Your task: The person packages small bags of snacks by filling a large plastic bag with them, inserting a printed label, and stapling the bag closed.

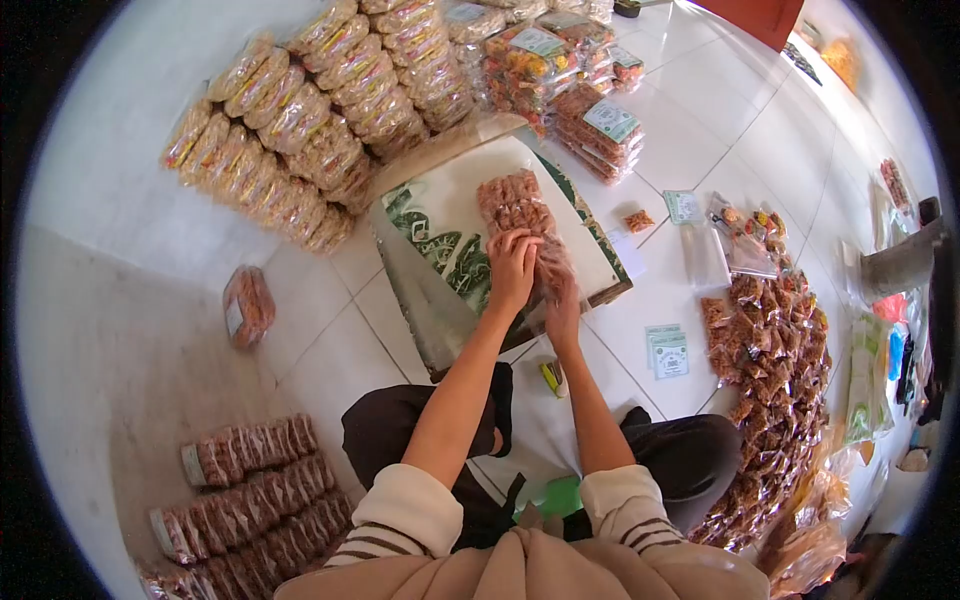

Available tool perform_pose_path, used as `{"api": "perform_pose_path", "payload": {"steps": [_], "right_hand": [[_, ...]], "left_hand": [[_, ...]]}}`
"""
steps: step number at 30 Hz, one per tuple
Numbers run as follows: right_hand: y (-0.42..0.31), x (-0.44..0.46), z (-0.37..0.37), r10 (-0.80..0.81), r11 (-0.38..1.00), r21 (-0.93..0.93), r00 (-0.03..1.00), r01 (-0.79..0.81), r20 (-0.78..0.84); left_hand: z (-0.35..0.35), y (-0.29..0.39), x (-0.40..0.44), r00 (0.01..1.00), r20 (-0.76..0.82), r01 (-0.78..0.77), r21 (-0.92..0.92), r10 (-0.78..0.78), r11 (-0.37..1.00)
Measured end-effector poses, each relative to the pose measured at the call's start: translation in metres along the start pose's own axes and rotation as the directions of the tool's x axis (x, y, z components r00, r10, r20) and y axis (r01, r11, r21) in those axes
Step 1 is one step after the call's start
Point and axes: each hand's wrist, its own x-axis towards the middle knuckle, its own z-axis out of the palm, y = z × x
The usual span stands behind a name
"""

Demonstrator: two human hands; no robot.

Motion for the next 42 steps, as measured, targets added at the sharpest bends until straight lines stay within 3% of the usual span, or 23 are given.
{"api": "perform_pose_path", "payload": {"steps": [4,6,7,9,11,13,16,18,19,21,22,24,28,31,33,34,36,37,40,42], "right_hand": [[-0.005,0.009,0.003,-0.140,0.970,0.197,0.990,0.139,-0.011],[-0.004,0.010,0.004,-0.230,0.973,-0.037,0.971,0.228,-0.072],[-0.001,0.009,0.006,-0.230,0.973,-0.037,0.971,0.228,-0.072],[0.001,0.006,0.010,-0.017,0.990,-0.144,0.989,-0.004,-0.148],[0.001,0.001,0.013,-0.005,0.980,-0.199,0.986,-0.028,-0.165],[0.001,0.001,0.015,0.006,0.967,-0.250,0.983,-0.053,-0.185],[0.015,0.002,0.020,0.037,0.931,-0.353,0.986,-0.094,-0.166],[0.029,0.001,0.022,-0.134,0.950,-0.305,0.974,0.073,-0.184],[0.017,-0.003,0.019,-0.137,0.949,-0.308,0.973,0.076,-0.184],[-0.003,-0.020,0.015,-0.149,0.929,-0.370,0.929,0.015,-0.338],[-0.001,-0.024,0.013,-0.151,0.928,-0.372,0.929,0.015,-0.338],[-0.005,-0.028,0.009,0.047,0.996,-0.050,0.904,-0.075,-0.424],[-0.011,-0.012,0.002,-0.005,0.981,-0.181,0.930,-0.066,-0.367],[-0.006,0.000,0.008,0.101,0.977,-0.157,0.958,-0.147,-0.269],[0.000,0.003,0.015,-0.093,0.995,-0.065,0.951,0.077,-0.294],[0.003,0.001,0.018,-0.095,0.995,-0.066,0.950,0.079,-0.297],[0.010,-0.007,0.023,0.136,0.990,0.089,0.859,-0.106,-0.493],[0.014,-0.005,0.026,0.134,0.991,0.088,0.859,-0.105,-0.493],[0.033,0.001,0.031,0.305,0.928,0.333,0.853,-0.167,-0.423],[0.040,0.016,0.026,0.405,0.854,0.447,0.880,-0.267,-0.247]], "left_hand": [[0.009,-0.005,-0.003,0.998,-0.066,-0.019,-0.027,0.017,0.999],[0.012,-0.007,-0.006,0.996,-0.084,0.008,-0.112,-0.018,0.994],[0.012,-0.007,-0.008,0.994,-0.098,0.035,-0.194,-0.054,0.980],[0.013,-0.007,-0.012,0.988,-0.104,0.094,-0.158,-0.112,0.983],[0.016,-0.004,-0.018,0.979,-0.112,0.154,-0.126,-0.168,0.980],[0.015,0.005,-0.021,0.876,-0.041,0.454,-0.262,-0.480,0.852],[0.014,0.007,-0.019,0.902,-0.029,0.396,-0.338,-0.430,0.854],[0.016,0.004,-0.019,0.901,-0.037,0.388,-0.374,-0.431,0.842],[0.020,0.000,-0.020,0.901,-0.048,0.375,-0.412,-0.431,0.831],[0.024,-0.007,-0.021,0.909,-0.062,0.355,-0.405,-0.412,0.843],[0.025,-0.010,-0.022,0.915,-0.070,0.340,-0.394,-0.396,0.854],[0.026,-0.011,-0.022,0.918,-0.053,0.344,-0.388,-0.393,0.855],[0.015,-0.002,-0.021,0.891,0.013,0.411,-0.447,-0.453,0.795],[0.010,0.005,-0.021,0.891,0.029,0.424,-0.409,-0.453,0.808],[0.012,0.005,-0.018,0.894,0.003,0.410,-0.407,-0.447,0.817],[0.014,0.004,-0.017,0.897,-0.023,0.396,-0.404,-0.442,0.824],[0.015,0.005,-0.017,0.899,-0.038,0.388,-0.397,-0.437,0.832],[0.015,0.007,-0.017,0.898,-0.051,0.385,-0.385,-0.436,0.839],[0.013,0.009,-0.017,0.901,-0.033,0.382,-0.412,-0.433,0.827],[0.013,0.008,-0.017,0.900,-0.024,0.391,-0.399,-0.435,0.830]]}}
